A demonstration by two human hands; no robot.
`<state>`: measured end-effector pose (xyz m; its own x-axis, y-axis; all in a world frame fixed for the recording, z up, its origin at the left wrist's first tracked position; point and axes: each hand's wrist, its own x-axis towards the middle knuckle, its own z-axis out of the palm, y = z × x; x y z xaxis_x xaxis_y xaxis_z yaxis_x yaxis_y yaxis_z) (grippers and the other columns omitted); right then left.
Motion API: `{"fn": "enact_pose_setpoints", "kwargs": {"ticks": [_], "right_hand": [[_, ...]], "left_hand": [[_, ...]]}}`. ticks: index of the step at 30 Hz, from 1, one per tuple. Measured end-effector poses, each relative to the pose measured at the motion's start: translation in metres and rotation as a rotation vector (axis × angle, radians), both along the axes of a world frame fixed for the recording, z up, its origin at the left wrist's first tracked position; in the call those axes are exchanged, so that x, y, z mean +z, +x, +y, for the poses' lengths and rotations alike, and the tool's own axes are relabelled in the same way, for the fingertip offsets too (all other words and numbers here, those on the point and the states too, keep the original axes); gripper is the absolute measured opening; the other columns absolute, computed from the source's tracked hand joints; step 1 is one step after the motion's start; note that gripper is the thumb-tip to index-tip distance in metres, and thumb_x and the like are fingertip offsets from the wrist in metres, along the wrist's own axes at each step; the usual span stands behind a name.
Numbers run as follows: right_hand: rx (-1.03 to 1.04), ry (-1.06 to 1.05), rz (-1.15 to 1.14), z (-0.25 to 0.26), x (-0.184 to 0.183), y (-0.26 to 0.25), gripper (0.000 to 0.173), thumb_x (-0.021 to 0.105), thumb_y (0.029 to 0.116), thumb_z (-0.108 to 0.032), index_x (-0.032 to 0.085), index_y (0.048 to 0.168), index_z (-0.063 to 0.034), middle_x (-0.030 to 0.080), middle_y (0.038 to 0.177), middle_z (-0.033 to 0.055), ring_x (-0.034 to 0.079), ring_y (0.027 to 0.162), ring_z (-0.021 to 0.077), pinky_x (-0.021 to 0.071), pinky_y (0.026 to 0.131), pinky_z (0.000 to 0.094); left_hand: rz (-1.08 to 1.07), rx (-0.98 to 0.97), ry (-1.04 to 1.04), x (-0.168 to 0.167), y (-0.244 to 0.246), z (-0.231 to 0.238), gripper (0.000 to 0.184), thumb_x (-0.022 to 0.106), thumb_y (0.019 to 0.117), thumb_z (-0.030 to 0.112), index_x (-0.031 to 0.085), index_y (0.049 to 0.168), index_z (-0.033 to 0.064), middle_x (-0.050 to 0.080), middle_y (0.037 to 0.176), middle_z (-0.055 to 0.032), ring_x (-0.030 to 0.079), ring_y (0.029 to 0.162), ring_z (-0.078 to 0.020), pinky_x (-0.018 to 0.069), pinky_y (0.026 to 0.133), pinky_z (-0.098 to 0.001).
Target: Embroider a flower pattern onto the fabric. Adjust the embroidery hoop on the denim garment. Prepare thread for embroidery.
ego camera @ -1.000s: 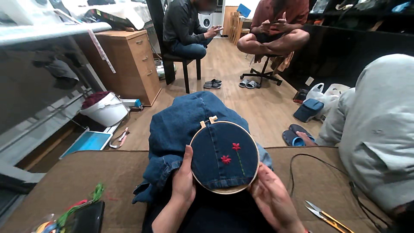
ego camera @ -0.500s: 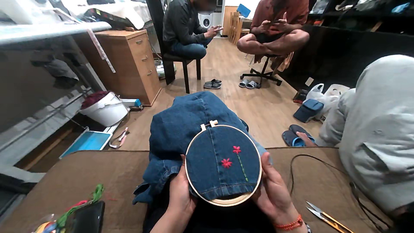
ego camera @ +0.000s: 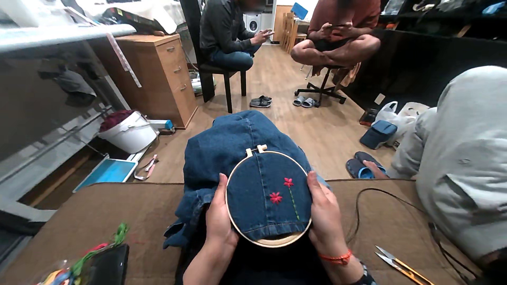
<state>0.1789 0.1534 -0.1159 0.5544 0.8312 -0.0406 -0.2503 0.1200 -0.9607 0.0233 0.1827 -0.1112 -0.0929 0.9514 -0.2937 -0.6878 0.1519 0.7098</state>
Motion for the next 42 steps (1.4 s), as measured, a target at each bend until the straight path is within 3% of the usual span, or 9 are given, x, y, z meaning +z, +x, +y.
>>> {"fn": "enact_pose_setpoints", "kwargs": {"ticks": [9, 14, 19, 24, 30, 33, 37, 40, 42], "right_hand": [[-0.108, 0.268, -0.139, 0.006, -0.029, -0.004, 0.032, 0.043, 0.1081, -0.016, 0.070, 0.095, -0.0050, 0.073, 0.076, 0.0001, 0.073, 0.070, 0.0066, 0.0639, 0.067, 0.0248], [-0.075, 0.237, -0.138, 0.006, -0.029, -0.001, 0.034, 0.040, 0.1094, -0.017, 0.070, 0.100, -0.0034, 0.074, 0.079, 0.0024, 0.074, 0.072, 0.0083, 0.0643, 0.068, 0.0263], [-0.070, 0.187, -0.058, 0.005, -0.023, -0.003, 0.037, 0.038, 0.1112, -0.020, 0.069, 0.103, -0.0026, 0.074, 0.082, 0.0042, 0.074, 0.075, 0.0098, 0.0645, 0.070, 0.0279], [-0.077, 0.174, -0.046, 0.004, -0.023, -0.006, 0.037, 0.037, 0.1111, -0.019, 0.070, 0.104, -0.0027, 0.075, 0.082, 0.0033, 0.074, 0.074, 0.0083, 0.0644, 0.070, 0.0266], [-0.080, 0.213, -0.040, 0.005, -0.027, -0.004, 0.037, 0.038, 0.1104, -0.020, 0.069, 0.103, -0.0023, 0.075, 0.082, 0.0034, 0.074, 0.075, 0.0087, 0.0647, 0.071, 0.0271], [-0.076, 0.181, -0.002, 0.002, -0.021, -0.004, 0.038, 0.035, 0.1111, -0.019, 0.068, 0.107, -0.0020, 0.075, 0.085, 0.0039, 0.075, 0.078, 0.0090, 0.0647, 0.073, 0.0277], [-0.073, 0.159, 0.000, -0.001, -0.017, 0.001, 0.040, 0.032, 0.1123, -0.020, 0.067, 0.108, -0.0011, 0.074, 0.089, 0.0056, 0.074, 0.083, 0.0105, 0.0639, 0.077, 0.0291], [-0.025, 0.139, -0.078, -0.003, -0.017, 0.016, 0.036, 0.036, 0.1106, -0.014, 0.068, 0.099, -0.0026, 0.073, 0.080, 0.0032, 0.073, 0.075, 0.0092, 0.0637, 0.071, 0.0275], [-0.004, 0.165, -0.104, -0.005, -0.019, 0.023, 0.034, 0.039, 0.1098, -0.012, 0.069, 0.095, -0.0026, 0.073, 0.078, 0.0031, 0.073, 0.072, 0.0085, 0.0636, 0.070, 0.0264]], "left_hand": [[-0.194, -0.052, -0.083, 0.000, 0.001, 0.003, 0.047, 0.032, 0.1114, 0.038, 0.065, 0.112, 0.0046, 0.074, 0.089, -0.0129, 0.075, 0.081, -0.0217, 0.0642, 0.070, -0.0390], [-0.263, -0.146, -0.089, -0.006, -0.005, 0.005, 0.051, 0.030, 0.1110, 0.042, 0.065, 0.113, 0.0062, 0.074, 0.093, -0.0142, 0.075, 0.086, -0.0240, 0.0643, 0.074, -0.0420], [-0.158, -0.106, -0.080, -0.007, -0.004, -0.011, 0.050, 0.029, 0.1116, 0.042, 0.064, 0.119, 0.0071, 0.075, 0.099, -0.0130, 0.075, 0.092, -0.0232, 0.0642, 0.078, -0.0427], [-0.196, -0.082, -0.157, -0.009, 0.001, -0.021, 0.047, 0.019, 0.1132, 0.028, 0.059, 0.106, 0.0049, 0.074, 0.083, -0.0105, 0.075, 0.075, -0.0184, 0.0643, 0.063, -0.0351], [-0.341, -0.193, -0.110, -0.019, -0.001, -0.019, 0.054, 0.014, 0.1124, 0.031, 0.061, 0.102, 0.0069, 0.075, 0.084, -0.0116, 0.076, 0.077, -0.0210, 0.0649, 0.066, -0.0376], [-0.311, -0.173, -0.118, -0.018, 0.002, -0.021, 0.054, 0.016, 0.1118, 0.038, 0.061, 0.109, 0.0078, 0.075, 0.090, -0.0119, 0.076, 0.084, -0.0226, 0.0648, 0.070, -0.0409], [-0.321, -0.205, -0.019, -0.033, -0.008, -0.030, 0.066, 0.024, 0.1068, 0.060, 0.057, 0.133, 0.0085, 0.073, 0.117, -0.0151, 0.072, 0.108, -0.0287, 0.0611, 0.090, -0.0499], [-0.102, -0.125, -0.036, -0.036, -0.010, -0.043, 0.039, 0.038, 0.1108, 0.033, 0.057, 0.129, 0.0040, 0.074, 0.109, -0.0126, 0.075, 0.098, -0.0228, 0.0640, 0.082, -0.0401], [-0.019, -0.080, -0.072, -0.036, -0.011, -0.044, 0.031, 0.047, 0.1094, 0.025, 0.059, 0.126, 0.0013, 0.074, 0.106, -0.0119, 0.075, 0.095, -0.0210, 0.0641, 0.081, -0.0367]]}}
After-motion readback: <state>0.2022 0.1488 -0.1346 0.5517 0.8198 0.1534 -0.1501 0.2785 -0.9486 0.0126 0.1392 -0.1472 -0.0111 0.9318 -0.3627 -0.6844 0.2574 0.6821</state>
